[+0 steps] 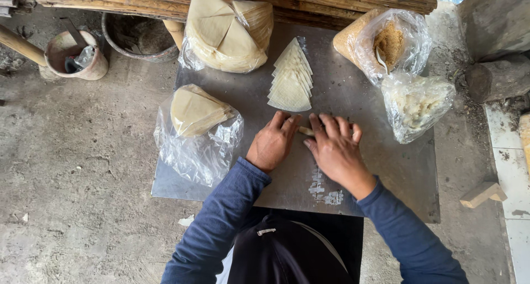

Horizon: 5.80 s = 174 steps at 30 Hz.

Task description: The person repeatedly scoops a granular filling from a plastic bag onto triangular wrappers, folds them into small packets, and stacks them on a metal table. The person handles the wrappers and filling by hand and uses a small white spoon to transfer the filling.

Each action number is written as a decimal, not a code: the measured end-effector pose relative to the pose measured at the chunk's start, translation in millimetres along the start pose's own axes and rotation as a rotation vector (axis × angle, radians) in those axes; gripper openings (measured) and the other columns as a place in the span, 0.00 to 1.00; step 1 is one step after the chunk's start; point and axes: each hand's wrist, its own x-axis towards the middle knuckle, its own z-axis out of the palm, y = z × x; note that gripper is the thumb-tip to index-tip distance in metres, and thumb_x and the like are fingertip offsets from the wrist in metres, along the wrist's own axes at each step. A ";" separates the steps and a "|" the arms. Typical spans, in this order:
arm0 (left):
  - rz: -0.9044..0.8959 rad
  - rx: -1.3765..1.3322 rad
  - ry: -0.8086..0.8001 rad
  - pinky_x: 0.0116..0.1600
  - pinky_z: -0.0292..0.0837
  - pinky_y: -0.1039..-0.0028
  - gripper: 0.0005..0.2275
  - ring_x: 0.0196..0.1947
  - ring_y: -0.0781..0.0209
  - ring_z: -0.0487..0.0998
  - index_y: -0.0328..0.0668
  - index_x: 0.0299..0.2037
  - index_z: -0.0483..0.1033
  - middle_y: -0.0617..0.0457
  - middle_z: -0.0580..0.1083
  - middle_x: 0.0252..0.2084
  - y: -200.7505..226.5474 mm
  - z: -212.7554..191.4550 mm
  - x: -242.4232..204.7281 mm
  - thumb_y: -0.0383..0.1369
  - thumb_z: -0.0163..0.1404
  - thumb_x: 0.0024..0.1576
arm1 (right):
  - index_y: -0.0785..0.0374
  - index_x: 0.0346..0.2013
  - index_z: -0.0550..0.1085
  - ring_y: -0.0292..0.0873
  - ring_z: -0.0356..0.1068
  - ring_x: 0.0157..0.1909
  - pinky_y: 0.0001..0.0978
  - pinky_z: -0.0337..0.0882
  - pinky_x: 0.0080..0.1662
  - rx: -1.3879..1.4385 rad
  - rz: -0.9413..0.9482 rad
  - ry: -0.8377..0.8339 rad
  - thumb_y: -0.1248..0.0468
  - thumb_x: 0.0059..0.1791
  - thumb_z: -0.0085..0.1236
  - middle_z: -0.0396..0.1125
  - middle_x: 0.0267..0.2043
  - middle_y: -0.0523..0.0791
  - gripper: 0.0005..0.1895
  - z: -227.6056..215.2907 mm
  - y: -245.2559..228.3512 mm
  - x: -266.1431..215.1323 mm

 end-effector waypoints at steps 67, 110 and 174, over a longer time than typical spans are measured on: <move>-0.268 0.114 0.161 0.44 0.72 0.52 0.06 0.42 0.40 0.77 0.37 0.43 0.71 0.41 0.70 0.42 -33.6 -1.1 28.4 0.32 0.50 0.62 | 0.64 0.50 0.72 0.58 0.69 0.48 0.48 0.69 0.50 0.470 -0.060 0.164 0.59 0.48 0.63 0.68 0.46 0.53 0.19 -19.3 -24.5 49.8; -0.532 -0.618 -0.154 0.31 0.77 0.75 0.10 0.25 0.66 0.82 0.32 0.44 0.77 0.49 0.81 0.28 9.8 -27.5 -11.5 0.33 0.54 0.60 | 0.66 0.42 0.75 0.48 0.72 0.37 0.40 0.73 0.40 0.280 -0.201 0.230 0.62 0.46 0.62 0.70 0.36 0.47 0.14 -25.2 -35.2 -17.3; -0.380 -0.356 0.058 0.36 0.80 0.71 0.10 0.33 0.56 0.84 0.34 0.44 0.77 0.45 0.80 0.35 26.3 -23.9 -35.5 0.30 0.59 0.55 | 0.65 0.37 0.75 0.39 0.74 0.32 0.31 0.74 0.34 0.441 0.542 0.518 0.77 0.53 0.54 0.73 0.33 0.46 0.06 32.8 198.5 56.1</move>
